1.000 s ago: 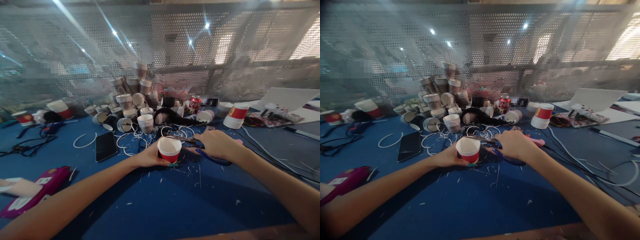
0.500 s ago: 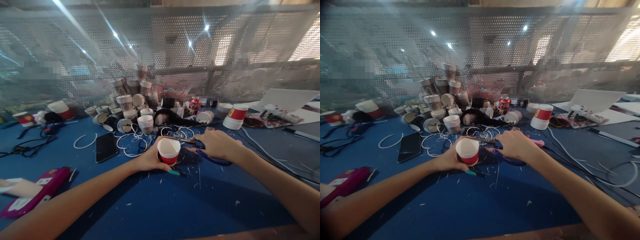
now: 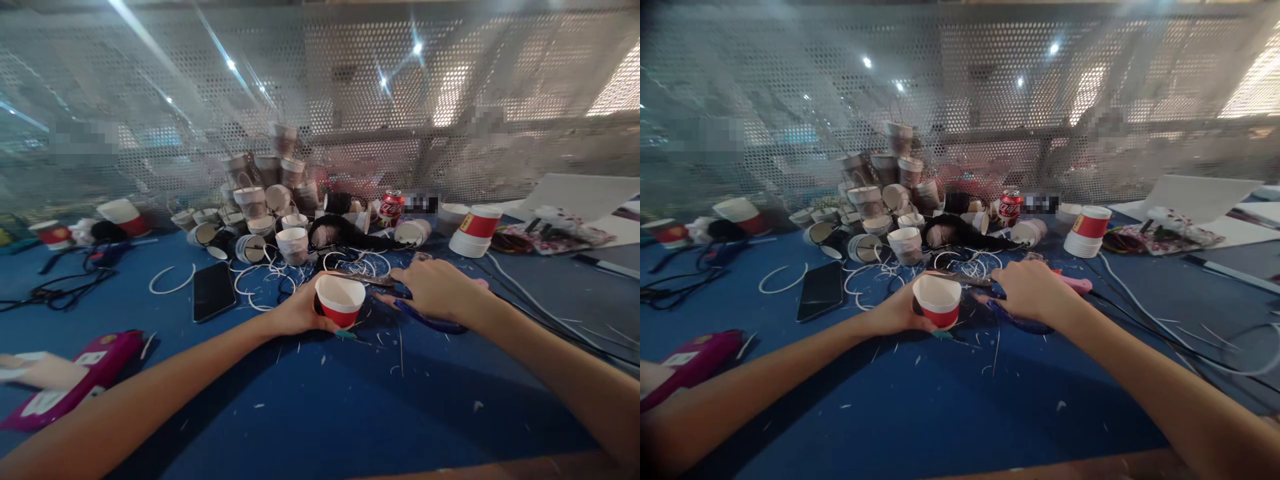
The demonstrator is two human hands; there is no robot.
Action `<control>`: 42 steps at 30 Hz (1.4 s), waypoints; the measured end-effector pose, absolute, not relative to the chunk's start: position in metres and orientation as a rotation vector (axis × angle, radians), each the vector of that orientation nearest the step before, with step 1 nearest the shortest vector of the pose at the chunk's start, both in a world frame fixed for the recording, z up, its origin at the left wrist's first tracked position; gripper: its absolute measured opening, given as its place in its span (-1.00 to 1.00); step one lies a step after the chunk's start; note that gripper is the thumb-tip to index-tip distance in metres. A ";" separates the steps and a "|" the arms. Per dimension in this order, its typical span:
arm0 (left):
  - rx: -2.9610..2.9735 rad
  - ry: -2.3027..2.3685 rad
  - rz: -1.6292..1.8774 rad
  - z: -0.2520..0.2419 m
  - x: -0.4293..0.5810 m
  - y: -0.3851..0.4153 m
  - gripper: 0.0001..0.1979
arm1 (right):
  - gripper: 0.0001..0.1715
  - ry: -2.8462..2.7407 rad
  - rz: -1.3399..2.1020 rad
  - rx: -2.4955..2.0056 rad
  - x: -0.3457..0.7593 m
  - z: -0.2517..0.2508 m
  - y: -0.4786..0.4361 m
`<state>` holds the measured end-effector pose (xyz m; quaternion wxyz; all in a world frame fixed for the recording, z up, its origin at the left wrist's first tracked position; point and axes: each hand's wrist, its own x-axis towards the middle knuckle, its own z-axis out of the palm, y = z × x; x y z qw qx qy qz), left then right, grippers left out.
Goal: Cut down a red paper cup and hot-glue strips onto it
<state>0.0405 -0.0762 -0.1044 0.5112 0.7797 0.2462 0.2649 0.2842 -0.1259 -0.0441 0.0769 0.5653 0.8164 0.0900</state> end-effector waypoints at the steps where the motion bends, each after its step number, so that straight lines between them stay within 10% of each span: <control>1: 1.873 0.588 0.633 -0.104 0.040 -0.077 -0.18 | -0.27 2.448 0.271 1.685 0.284 -0.044 -0.126; 42: 1.690 0.609 0.673 -0.106 0.047 -0.078 -0.27 | -0.40 2.432 0.272 1.713 0.296 -0.040 -0.122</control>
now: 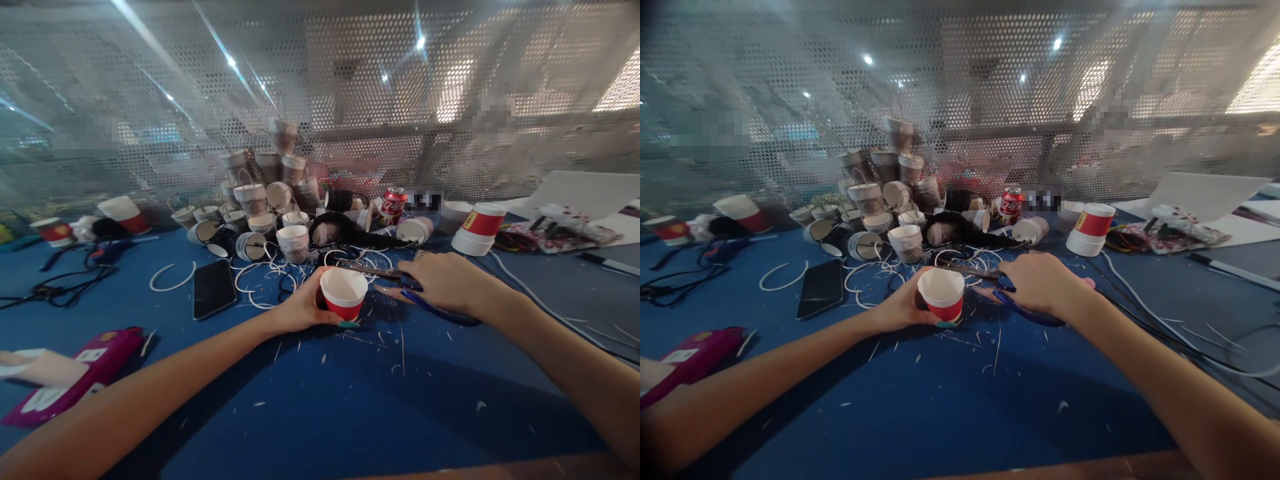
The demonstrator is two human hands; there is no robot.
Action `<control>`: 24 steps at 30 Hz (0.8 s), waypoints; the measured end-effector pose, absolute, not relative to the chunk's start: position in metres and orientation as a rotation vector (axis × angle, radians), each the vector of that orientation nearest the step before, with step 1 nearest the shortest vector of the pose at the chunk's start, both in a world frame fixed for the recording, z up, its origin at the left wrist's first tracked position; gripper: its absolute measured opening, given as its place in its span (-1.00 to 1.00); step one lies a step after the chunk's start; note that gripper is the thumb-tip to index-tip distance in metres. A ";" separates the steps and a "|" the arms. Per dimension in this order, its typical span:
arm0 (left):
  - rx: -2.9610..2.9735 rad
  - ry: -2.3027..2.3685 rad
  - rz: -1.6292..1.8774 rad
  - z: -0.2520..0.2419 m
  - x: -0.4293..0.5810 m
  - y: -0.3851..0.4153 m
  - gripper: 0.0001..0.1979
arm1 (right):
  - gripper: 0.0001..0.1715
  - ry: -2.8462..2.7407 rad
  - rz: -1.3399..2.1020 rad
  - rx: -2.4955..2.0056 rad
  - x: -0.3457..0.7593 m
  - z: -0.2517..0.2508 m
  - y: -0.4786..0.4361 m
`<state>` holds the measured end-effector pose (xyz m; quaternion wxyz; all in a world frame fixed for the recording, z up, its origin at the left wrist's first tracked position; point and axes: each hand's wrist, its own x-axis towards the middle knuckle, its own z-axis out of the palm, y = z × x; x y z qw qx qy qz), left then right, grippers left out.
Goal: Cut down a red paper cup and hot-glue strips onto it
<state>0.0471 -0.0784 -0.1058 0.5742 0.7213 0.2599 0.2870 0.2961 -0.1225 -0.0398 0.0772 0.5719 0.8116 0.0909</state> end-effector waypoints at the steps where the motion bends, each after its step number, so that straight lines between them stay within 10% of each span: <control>1: 1.689 0.608 0.674 -0.106 0.047 -0.079 -0.27 | -0.40 2.429 0.271 1.708 0.296 -0.040 -0.122; 24: 1.683 0.575 0.613 -0.105 0.045 -0.077 -0.32 | -0.26 2.438 0.235 1.752 0.292 -0.044 -0.125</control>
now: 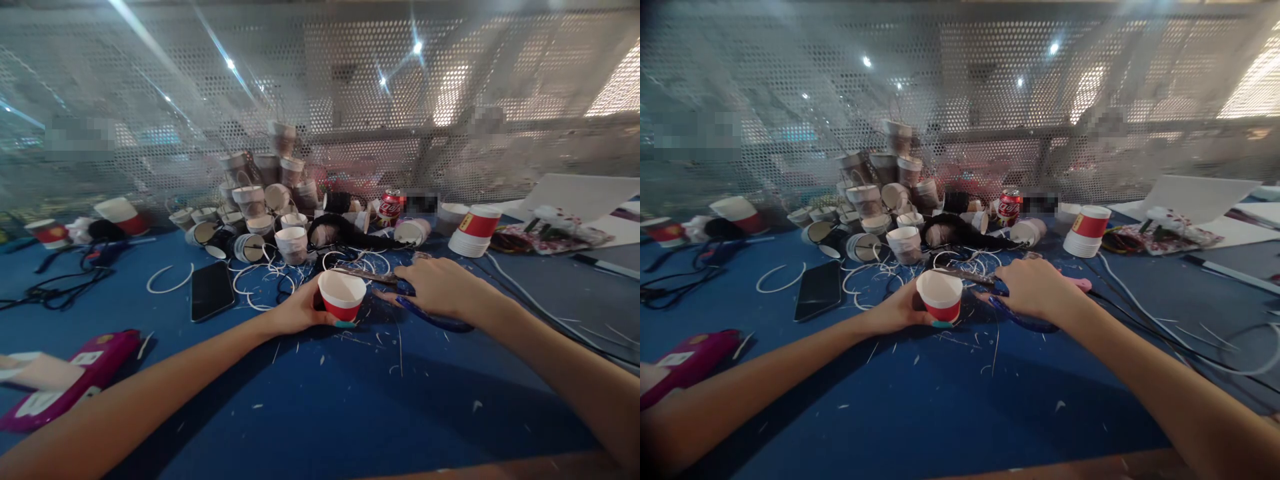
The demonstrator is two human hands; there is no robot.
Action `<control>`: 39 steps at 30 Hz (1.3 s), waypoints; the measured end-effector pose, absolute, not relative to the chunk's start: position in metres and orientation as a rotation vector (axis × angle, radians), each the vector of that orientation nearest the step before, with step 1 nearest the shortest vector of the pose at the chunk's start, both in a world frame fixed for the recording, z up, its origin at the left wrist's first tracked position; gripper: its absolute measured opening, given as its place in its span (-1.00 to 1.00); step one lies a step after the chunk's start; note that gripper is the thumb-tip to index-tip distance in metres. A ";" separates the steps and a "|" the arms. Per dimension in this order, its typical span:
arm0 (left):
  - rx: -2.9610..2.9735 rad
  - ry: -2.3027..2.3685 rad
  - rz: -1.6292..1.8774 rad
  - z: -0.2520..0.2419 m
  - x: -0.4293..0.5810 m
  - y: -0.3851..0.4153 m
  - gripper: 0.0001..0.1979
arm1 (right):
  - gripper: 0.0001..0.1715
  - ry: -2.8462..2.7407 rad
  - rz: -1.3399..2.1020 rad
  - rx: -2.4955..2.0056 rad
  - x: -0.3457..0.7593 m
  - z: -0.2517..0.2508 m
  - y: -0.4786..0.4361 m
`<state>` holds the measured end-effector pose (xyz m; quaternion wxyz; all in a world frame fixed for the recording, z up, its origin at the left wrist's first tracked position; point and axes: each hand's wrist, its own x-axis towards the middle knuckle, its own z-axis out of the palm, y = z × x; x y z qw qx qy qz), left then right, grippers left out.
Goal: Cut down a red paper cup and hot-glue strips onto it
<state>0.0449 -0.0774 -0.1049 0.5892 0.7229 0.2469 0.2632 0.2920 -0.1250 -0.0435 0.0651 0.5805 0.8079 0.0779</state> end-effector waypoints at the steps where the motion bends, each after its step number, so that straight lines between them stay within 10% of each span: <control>1: 1.692 0.575 0.608 -0.104 0.045 -0.078 -0.31 | -0.26 2.448 0.229 1.749 0.293 -0.044 -0.125; 39: 1.712 0.560 0.624 -0.111 0.049 -0.076 -0.26 | -0.36 2.531 0.295 1.754 0.301 -0.038 -0.120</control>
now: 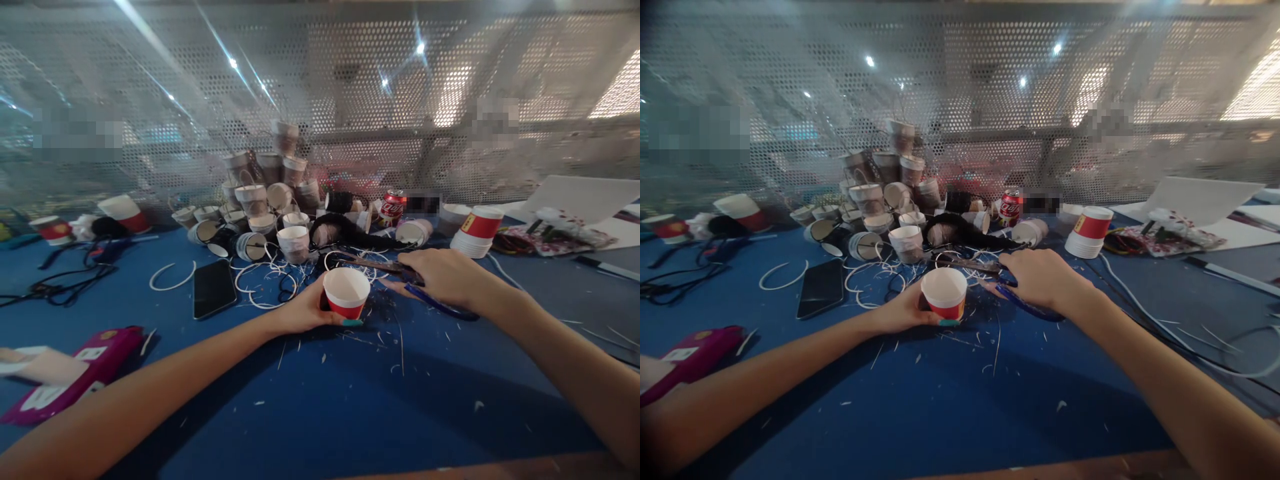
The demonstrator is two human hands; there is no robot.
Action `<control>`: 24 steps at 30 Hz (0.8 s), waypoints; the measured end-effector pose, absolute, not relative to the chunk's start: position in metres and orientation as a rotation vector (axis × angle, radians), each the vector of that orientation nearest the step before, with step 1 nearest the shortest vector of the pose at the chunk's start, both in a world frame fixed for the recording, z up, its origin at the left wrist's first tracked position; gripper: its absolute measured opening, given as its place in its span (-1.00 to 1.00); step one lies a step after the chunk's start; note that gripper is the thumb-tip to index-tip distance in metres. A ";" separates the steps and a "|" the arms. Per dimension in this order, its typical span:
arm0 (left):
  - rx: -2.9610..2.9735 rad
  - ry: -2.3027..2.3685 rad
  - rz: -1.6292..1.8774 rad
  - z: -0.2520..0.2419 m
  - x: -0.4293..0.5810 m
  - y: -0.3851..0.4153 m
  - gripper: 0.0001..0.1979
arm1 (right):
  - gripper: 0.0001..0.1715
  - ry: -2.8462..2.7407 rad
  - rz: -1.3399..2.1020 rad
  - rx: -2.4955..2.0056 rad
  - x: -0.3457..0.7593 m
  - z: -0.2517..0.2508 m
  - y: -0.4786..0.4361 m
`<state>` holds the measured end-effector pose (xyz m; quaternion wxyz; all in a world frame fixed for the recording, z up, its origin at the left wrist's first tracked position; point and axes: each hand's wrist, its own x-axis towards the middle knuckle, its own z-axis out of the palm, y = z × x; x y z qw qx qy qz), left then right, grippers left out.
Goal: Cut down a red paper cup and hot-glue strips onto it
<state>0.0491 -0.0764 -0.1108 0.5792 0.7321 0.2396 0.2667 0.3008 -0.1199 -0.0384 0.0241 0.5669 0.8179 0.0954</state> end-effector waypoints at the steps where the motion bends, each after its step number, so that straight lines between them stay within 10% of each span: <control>1: 1.716 0.564 0.621 -0.111 0.049 -0.077 -0.26 | -0.36 2.528 0.300 1.762 0.302 -0.038 -0.120; 24: 1.708 0.485 0.621 -0.112 0.050 -0.077 -0.40 | -0.25 2.386 0.389 1.736 0.295 -0.043 -0.123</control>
